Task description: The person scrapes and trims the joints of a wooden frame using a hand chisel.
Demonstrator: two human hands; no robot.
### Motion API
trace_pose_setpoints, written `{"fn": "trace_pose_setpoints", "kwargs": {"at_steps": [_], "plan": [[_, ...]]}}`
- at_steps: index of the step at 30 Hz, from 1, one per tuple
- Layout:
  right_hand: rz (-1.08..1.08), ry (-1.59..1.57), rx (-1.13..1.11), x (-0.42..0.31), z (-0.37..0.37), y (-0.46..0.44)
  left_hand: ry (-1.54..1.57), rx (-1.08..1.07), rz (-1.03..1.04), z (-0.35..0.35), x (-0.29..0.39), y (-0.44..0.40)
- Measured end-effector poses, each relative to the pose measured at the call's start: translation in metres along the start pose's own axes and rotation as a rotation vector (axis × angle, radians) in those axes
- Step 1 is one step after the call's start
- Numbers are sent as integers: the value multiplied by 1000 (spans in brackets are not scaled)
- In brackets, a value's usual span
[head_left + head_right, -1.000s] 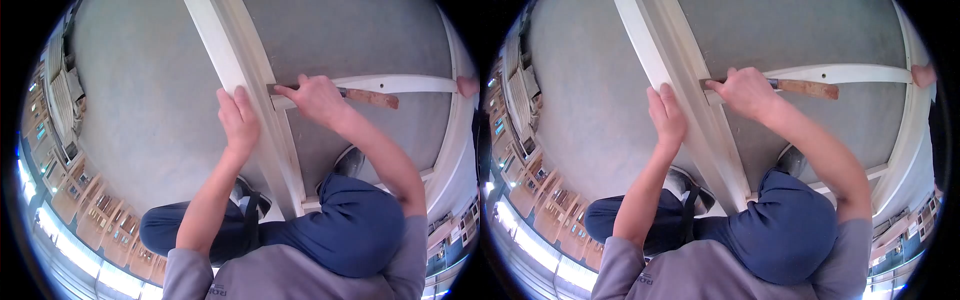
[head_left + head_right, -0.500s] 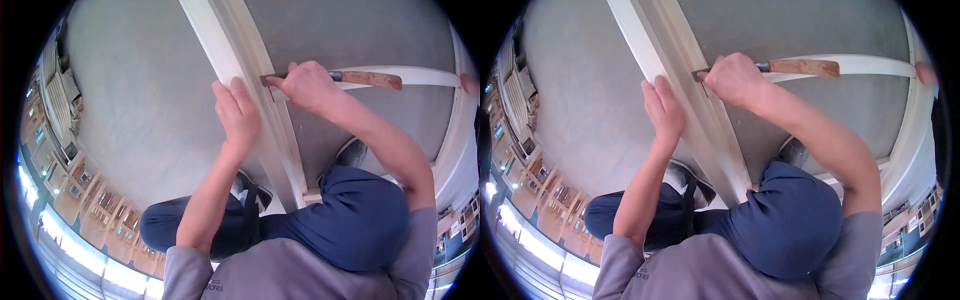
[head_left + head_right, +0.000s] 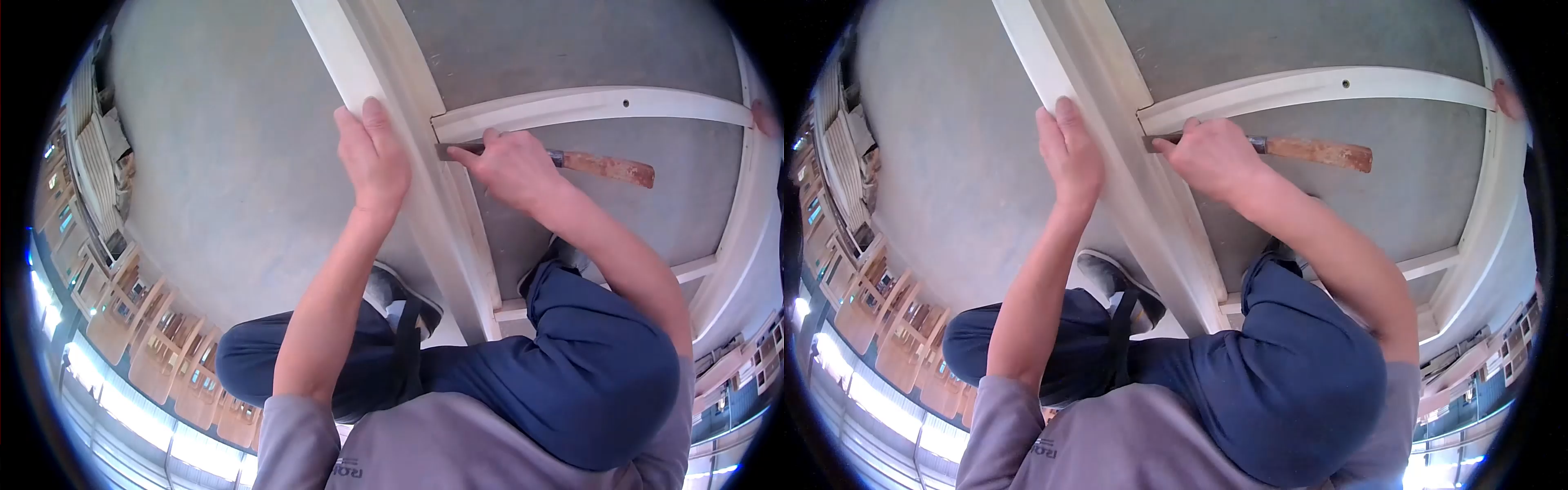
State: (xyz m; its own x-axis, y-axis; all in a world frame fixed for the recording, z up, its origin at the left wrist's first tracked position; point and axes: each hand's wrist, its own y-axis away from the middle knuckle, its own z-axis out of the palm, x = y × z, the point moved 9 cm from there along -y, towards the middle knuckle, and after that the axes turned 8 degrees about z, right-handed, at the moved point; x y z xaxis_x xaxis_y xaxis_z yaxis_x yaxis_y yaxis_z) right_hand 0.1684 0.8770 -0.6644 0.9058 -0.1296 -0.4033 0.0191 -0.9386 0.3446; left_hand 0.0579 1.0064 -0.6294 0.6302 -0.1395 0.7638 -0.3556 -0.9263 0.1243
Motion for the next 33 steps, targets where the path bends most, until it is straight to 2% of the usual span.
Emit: {"fn": "trace_pose_setpoints", "kwargs": {"at_steps": [1, 4, 7, 10, 12, 16, 33], "plan": [[21, 35, -24, -2, 3, -3, 14, 0, -11, 1, -1, 1], [35, 77, -62, -9, 6, -13, -266, -1, 167, 2, -2, -2], [-37, 38, 16, -7, -5, -15, -214, 42, 165, -1, 0, -1], [-117, 31, 129, 0, -2, 3, -31, 8, 37, -2, -1, 1], [-140, -15, 142, 7, -8, 0, -12, 33, 91, -1, 5, -3], [7, -39, 138, 15, -19, 5, -22, 8, 33, -3, -1, 0], [3, 161, -173, -12, -14, -42, -21, 24, 46, 1, 1, -2]]}}
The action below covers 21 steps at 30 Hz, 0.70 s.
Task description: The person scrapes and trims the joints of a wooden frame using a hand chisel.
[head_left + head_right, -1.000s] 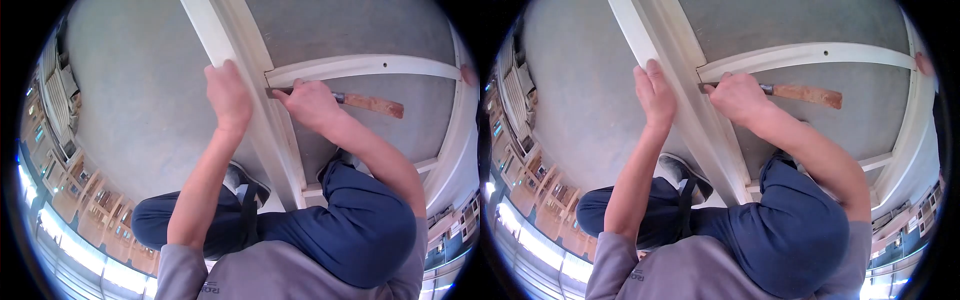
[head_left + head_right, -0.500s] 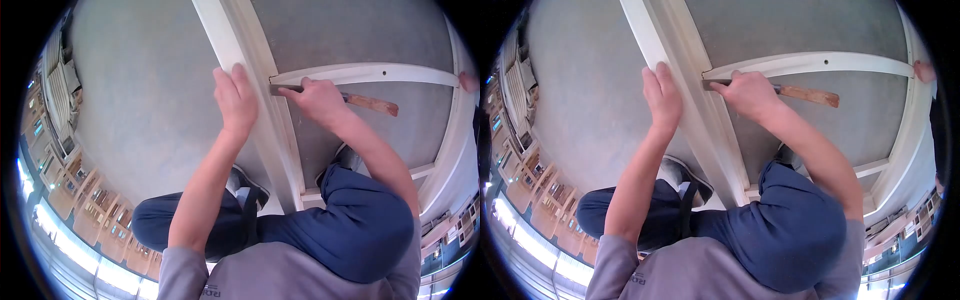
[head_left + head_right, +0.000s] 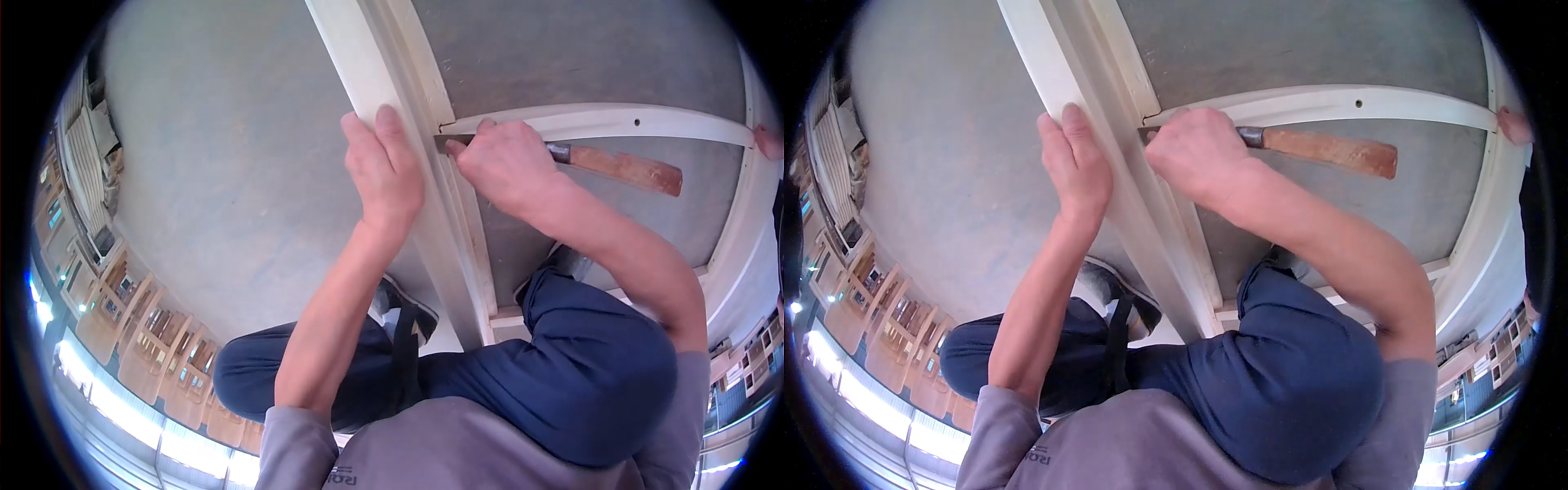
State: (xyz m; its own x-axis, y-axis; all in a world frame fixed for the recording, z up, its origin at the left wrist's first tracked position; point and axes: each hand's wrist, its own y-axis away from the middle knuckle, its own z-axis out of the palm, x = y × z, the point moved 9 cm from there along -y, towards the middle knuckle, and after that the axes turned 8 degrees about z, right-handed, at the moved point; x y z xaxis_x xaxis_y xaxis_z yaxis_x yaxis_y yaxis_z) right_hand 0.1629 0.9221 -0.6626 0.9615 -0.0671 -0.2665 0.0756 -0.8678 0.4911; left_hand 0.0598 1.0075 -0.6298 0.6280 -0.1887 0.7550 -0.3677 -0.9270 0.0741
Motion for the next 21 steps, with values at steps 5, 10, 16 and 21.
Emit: {"fn": "trace_pose_setpoints", "kwargs": {"at_steps": [5, 10, 16, 21], "plan": [[-61, -143, 221, 19, 4, 8, 16, 7, 27, -1, 4, -2], [-133, -208, 361, 28, -12, 36, 62, -7, -6, -2, -2, 1], [-19, -148, 260, 12, 30, 57, 14, -31, -50, -4, -5, 1], [14, -118, 178, 0, 28, 50, 9, -24, -49, -4, -2, 2]]}}
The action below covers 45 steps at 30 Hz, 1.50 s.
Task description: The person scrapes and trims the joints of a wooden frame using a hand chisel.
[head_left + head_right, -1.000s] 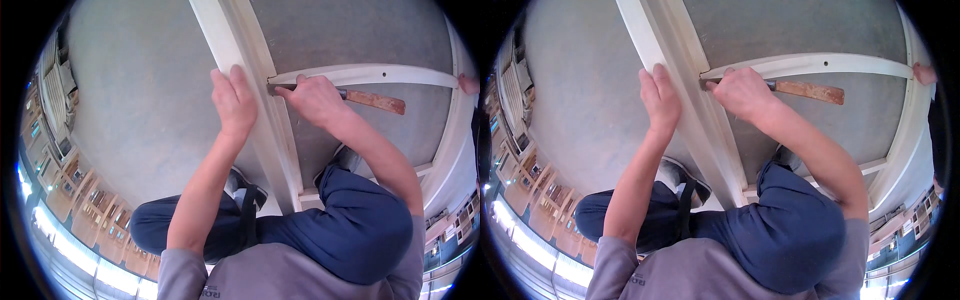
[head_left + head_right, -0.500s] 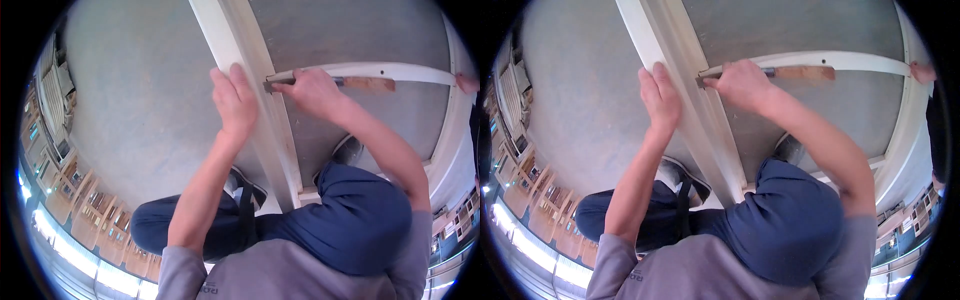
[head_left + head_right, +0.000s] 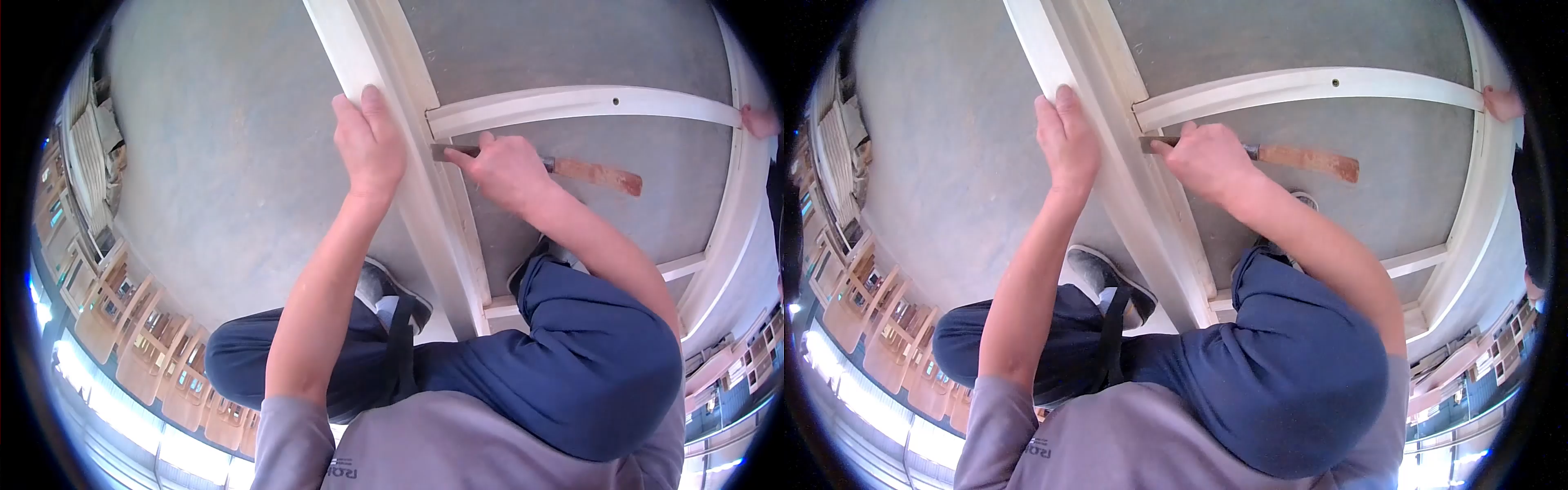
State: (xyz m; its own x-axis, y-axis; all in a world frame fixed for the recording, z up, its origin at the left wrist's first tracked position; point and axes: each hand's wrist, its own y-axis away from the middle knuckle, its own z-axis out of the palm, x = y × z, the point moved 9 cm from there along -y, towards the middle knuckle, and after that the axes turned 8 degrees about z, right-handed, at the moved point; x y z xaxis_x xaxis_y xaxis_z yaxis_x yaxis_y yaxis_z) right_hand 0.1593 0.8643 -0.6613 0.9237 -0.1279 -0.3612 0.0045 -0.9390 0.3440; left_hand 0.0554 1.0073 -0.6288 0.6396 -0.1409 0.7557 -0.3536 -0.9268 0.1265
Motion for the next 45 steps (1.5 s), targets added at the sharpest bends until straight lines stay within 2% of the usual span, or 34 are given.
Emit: {"fn": "trace_pose_setpoints", "kwargs": {"at_steps": [5, 8, 11, 14, 17, 20, 24, 30, 39, 45], "plan": [[31, 77, -59, -6, 7, -10, -18, 4, -18, 1, -1, 0], [-67, -17, -75, -3, -2, -19, -16, 21, -13, 0, 1, -1], [-156, -76, 4, 4, -12, -12, -13, 21, 14, -3, 2, 5], [-17, -106, 49, 15, -13, -12, -20, 23, 80, -2, 0, -5], [123, -378, -17, 45, -13, -4, 18, 13, 38, -4, 0, 3], [254, -408, 114, 71, -43, -30, 75, 13, 0, -3, 2, 0], [224, -309, 492, 76, -82, -99, 63, -2, -72, -1, -1, 4], [180, -218, 650, 84, -106, -176, 7, -18, -53, -1, 2, 0], [197, -113, 589, 98, -125, -254, 17, 6, -35, -1, -3, 3], [139, -42, 526, 92, -132, -262, 42, 4, -10, -1, 1, 6]]}}
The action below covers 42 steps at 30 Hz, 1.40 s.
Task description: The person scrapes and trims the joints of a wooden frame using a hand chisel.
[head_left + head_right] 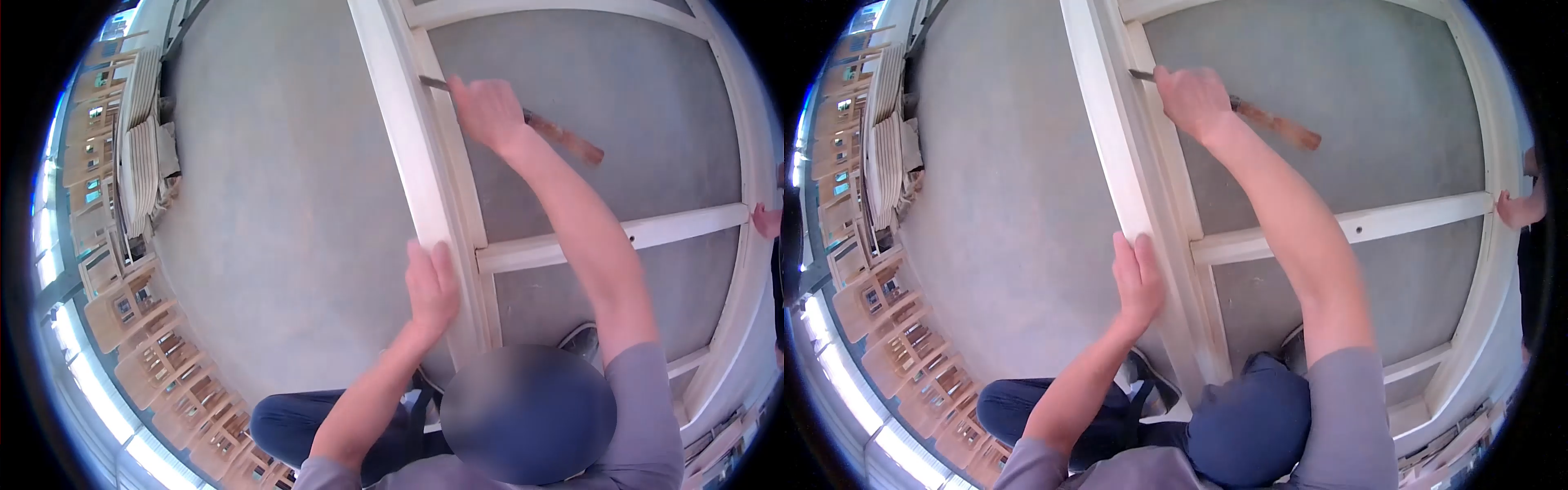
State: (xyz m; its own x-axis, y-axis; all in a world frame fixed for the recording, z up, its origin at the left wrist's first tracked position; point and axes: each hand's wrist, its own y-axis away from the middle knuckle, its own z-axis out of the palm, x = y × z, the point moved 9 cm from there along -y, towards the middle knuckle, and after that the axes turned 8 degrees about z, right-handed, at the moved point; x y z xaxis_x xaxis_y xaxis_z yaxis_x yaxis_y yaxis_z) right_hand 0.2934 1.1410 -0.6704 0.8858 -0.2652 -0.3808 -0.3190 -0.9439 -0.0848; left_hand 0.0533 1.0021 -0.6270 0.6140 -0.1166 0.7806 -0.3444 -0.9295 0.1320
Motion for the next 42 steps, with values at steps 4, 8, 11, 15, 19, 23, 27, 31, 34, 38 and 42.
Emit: {"fn": "trace_pose_setpoints", "kwargs": {"at_steps": [4, 8, 11, 15, 19, 23, 27, 31, 34, 38, 42], "plan": [[-55, -24, -54, 1, 0, 30, -5, -11, 31, 2, 3, -3], [-15, -64, -117, -3, 3, 76, 18, 1, 21, 4, 2, -4], [-24, -51, -171, -10, 3, 106, -16, -6, 15, 2, 3, -3], [-124, -29, -184, -21, -8, 160, -41, -14, -25, 2, -2, -3], [-248, -51, -292, -19, -25, 184, -70, -36, -54, 2, -9, -6], [70, -213, -133, 30, -33, 82, -151, -4, -11, -4, 32, -50], [66, -66, -59, 32, -19, -15, -222, -27, 6, 5, 33, -67], [112, -42, -117, 25, 1, -69, -190, -40, -10, 6, 28, -64], [104, -37, -140, 21, 9, -82, -194, -33, 31, 6, 35, -66], [66, -18, -189, 18, 6, -76, -177, -3, 65, 6, 34, -67], [86, -5, -245, 12, 4, -45, -187, 15, 97, 5, 34, -66]]}}
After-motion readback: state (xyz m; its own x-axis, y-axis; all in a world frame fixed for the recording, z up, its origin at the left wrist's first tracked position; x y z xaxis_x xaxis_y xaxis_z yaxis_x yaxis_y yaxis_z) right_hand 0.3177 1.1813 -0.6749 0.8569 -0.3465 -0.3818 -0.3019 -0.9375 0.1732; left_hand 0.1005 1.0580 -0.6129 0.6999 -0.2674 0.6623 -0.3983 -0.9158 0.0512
